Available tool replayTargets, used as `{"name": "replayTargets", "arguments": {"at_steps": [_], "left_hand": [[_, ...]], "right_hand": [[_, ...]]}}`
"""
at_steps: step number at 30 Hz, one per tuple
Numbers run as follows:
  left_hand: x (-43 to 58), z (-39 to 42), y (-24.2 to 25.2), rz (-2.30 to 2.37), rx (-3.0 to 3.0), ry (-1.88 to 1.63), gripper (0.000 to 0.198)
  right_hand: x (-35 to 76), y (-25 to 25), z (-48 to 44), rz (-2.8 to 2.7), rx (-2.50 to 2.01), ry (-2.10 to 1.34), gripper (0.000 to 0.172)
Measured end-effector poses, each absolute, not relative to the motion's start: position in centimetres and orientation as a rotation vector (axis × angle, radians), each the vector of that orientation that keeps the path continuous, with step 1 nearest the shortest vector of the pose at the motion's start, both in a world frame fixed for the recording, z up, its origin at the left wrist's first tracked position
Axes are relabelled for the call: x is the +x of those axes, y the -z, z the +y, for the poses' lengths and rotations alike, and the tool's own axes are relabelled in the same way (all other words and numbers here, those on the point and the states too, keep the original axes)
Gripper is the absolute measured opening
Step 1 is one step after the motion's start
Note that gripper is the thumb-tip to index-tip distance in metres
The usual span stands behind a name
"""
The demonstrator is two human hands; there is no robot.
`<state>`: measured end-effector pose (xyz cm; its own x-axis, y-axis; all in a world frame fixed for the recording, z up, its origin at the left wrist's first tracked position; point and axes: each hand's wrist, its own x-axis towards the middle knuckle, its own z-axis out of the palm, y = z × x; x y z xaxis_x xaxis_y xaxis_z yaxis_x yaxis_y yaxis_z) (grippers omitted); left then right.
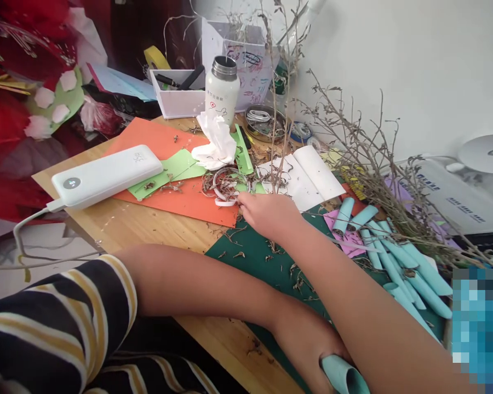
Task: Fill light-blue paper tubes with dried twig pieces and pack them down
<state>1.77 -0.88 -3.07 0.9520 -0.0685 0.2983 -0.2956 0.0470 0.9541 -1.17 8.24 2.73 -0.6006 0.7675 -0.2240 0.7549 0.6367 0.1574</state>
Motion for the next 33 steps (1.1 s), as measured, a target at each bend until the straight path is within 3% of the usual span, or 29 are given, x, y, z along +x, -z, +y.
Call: {"name": "replayTargets", "arguments": {"at_steps": [8, 14, 25, 33], "left_hand": [[-0.3, -0.3, 1.4, -0.178, 1.726, -0.116, 0.016], [-0.9, -0.3, 0.8, -0.082, 1.781, -0.093, 0.016], [-1.1, -0.6, 0.7, 0.051, 1.834, -0.106, 0.013], [-0.8, -0.7, 0.9, 0.129, 1.883, -0.131, 0.015]], "right_hand": [[3.4, -7.0, 4.7, 2.714, 1.865, 0.564, 0.011], [9.9, -7.6, -1.4, 2.883, 2.033, 0.731, 0.006], [12.3, -6.0, -8.7, 2.928, 2.206, 0.658, 0.007], [11.8, -6.0, -10.0, 2.860, 2.220, 0.109, 0.008]]}}
